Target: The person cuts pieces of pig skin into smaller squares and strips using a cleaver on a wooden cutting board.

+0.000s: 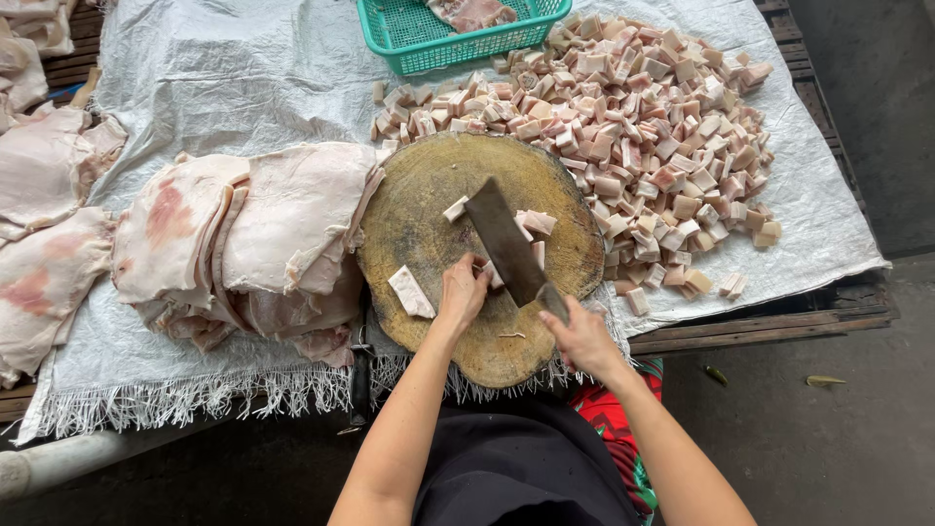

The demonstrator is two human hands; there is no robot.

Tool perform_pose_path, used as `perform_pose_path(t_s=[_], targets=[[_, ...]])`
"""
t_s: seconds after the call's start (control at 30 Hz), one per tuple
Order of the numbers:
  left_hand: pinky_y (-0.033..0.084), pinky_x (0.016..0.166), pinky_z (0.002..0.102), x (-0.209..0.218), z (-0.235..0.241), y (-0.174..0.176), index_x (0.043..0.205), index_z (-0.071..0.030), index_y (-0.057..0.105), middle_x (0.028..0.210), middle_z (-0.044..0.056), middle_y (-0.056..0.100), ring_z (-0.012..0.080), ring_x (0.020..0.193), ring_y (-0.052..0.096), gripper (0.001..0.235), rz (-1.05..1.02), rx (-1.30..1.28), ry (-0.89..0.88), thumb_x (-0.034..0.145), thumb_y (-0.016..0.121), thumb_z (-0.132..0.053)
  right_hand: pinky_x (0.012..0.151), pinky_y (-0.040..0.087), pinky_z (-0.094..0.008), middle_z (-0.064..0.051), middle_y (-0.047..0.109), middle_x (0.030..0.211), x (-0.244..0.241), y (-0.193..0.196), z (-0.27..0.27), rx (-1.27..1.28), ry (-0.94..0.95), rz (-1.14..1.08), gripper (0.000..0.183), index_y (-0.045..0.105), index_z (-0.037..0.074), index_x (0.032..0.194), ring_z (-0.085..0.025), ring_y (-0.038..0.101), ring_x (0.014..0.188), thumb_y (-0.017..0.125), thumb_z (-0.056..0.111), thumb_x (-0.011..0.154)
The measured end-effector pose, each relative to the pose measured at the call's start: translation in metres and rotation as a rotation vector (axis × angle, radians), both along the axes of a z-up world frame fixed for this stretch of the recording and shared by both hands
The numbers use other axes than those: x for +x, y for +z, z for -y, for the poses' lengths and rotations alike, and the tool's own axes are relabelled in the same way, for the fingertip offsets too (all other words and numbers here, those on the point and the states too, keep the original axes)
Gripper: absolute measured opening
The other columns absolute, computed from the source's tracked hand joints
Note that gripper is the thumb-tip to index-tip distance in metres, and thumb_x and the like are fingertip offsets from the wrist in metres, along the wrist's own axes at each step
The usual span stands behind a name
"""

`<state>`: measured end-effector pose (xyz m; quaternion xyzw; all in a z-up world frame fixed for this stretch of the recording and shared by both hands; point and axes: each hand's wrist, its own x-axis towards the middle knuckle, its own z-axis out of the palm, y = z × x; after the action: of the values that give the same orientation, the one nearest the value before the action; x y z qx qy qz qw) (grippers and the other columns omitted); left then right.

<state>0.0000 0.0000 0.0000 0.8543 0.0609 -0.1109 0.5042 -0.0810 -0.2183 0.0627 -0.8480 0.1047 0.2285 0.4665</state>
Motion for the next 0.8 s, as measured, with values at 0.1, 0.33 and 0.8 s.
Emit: perform_pose_path(t_s=[0.1,0.33,0.8], targets=[[0.057,0.079,0.040,0.000,-0.002,0.003,0.107,0.002,0.066,0.092,0.017,0.073,0.0253,0.083,0.071,0.021,-0.021,0.018,-0.015,0.094,0.065,-0.015,0.041,0.051,-0.040,-0.010,0.061,0.062,-0.006,0.017,0.003,0.181,-0.170,-0.110,0.039,0.056,0.001,0.113,-0.018,0.059,0.044,0.059,0.037,0.098],[0.058,0.068,0.036,-0.003,-0.001,0.002,0.103,0.003,0.067,0.083,0.013,0.073,0.0200,0.071,0.071,0.020,-0.014,-0.027,-0.010,0.094,0.066,-0.015,0.045,0.051,-0.035,-0.013,0.064,0.051,-0.020,0.071,-0.009,-0.141,-0.134,0.255,0.039,0.058,0.003,0.115,-0.018,0.067,0.043,0.060,0.038,0.098],[0.058,0.074,0.038,-0.005,-0.007,-0.026,0.103,0.006,0.068,0.087,0.018,0.076,0.0240,0.076,0.073,0.022,0.100,0.017,-0.004,0.090,0.070,-0.012,0.055,0.056,-0.050,-0.020,0.068,0.065,-0.004,0.000,-0.017,-0.254,0.135,0.160,0.038,0.051,0.004,0.114,-0.035,0.070,0.056,0.057,0.040,0.101]])
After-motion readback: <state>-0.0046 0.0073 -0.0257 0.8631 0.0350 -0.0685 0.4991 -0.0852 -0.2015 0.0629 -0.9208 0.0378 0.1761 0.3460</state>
